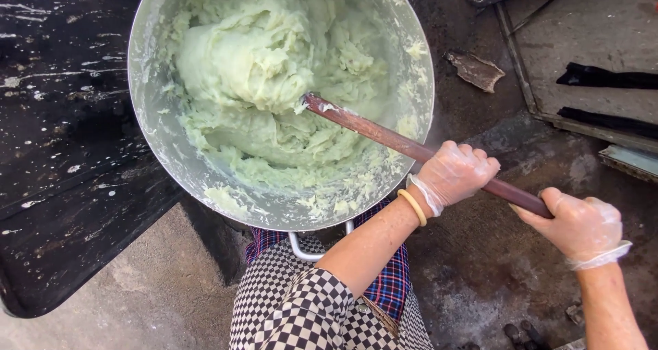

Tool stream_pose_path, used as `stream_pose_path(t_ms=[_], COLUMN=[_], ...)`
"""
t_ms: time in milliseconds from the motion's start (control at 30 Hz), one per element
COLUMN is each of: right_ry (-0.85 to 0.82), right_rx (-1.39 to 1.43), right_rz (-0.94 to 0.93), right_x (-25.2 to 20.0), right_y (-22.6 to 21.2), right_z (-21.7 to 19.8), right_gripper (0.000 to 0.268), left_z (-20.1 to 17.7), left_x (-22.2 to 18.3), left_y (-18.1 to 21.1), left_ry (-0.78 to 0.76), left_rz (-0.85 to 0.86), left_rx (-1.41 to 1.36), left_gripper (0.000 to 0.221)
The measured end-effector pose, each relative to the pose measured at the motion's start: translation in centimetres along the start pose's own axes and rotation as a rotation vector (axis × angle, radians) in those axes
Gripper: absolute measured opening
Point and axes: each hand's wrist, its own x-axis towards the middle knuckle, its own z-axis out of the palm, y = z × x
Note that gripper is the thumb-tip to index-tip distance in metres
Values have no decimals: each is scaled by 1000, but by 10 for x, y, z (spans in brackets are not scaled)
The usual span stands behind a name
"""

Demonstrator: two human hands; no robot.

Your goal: Stirring a large quantity of thick green dough in a metal pot using a long wooden paddle over a heat source.

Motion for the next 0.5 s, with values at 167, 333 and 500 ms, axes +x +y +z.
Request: stream_pose_path(t_ms=[167,333,500], right_ry=[102,80,21], right_rx=[100,197,339], right_rz=[8,27,82], right_x=[7,7,-18], right_y=[-16,-35,-58], right_z=[12,18,-11], right_gripper=[60,60,52], left_z=[-4,-2,-15], left_x=[-1,-6,-15], left_y=[-5,-9,-13], left_ry=[-31,-99,-199], left_rz=[34,66,125], left_rx=[32,34,-33], left_gripper=[25,20,16])
